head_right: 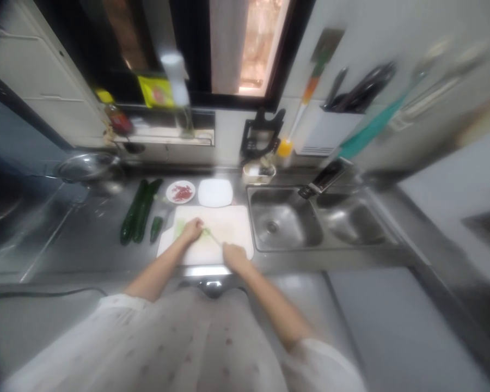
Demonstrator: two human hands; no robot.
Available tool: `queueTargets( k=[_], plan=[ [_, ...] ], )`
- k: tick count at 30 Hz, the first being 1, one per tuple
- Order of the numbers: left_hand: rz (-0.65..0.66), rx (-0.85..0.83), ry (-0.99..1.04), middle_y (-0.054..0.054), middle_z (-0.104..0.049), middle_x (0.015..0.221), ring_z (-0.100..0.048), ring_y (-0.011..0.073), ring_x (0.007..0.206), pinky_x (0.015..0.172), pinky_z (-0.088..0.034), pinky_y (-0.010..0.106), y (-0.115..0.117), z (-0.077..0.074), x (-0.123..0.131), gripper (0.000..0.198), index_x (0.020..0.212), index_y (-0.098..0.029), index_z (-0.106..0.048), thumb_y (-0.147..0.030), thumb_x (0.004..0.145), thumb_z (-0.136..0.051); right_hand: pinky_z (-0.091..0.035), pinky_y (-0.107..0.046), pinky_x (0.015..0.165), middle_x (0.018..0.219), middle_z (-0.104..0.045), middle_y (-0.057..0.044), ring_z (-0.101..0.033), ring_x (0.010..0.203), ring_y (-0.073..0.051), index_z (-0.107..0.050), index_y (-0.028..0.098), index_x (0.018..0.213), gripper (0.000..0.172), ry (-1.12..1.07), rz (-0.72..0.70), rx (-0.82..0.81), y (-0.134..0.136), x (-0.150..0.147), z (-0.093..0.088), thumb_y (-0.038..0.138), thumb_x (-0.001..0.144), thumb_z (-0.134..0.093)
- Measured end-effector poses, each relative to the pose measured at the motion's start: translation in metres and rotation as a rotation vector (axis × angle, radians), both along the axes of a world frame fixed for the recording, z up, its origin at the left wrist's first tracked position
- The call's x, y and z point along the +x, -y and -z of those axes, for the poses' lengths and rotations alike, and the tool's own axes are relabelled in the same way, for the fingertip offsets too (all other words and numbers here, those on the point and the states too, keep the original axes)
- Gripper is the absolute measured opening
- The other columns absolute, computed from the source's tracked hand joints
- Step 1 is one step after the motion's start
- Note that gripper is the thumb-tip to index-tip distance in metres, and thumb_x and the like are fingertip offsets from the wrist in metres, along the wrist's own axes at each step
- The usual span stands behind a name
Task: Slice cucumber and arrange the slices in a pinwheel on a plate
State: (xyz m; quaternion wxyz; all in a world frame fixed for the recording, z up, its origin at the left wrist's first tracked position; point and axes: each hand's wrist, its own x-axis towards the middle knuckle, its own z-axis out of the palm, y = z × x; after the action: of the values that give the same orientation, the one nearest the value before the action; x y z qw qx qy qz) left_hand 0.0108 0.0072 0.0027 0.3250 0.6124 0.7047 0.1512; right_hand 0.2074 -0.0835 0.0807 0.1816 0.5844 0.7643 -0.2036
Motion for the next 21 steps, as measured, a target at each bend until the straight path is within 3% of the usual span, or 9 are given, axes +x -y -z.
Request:
queueTargets(
  k=[21],
  plan=[
    [0.003,-0.01,0.005,0.007,-0.069,0.098,-0.062,0.0171,0.092,0.084,-0.044,0.024,0.0,0.0,0.0,0.022,0.097,-0.018,-0.063,-0.011,0.077,-0.058,-0.045,-0.032,0.073,0.101,-0.068,-0.016,-0.066,0.093,-0.024,-0.052,0.017,0.114,0.028,0.028,0.022,-0.049,0.007,0.005,-0.009,0.021,0.093,-0.036]
  ],
)
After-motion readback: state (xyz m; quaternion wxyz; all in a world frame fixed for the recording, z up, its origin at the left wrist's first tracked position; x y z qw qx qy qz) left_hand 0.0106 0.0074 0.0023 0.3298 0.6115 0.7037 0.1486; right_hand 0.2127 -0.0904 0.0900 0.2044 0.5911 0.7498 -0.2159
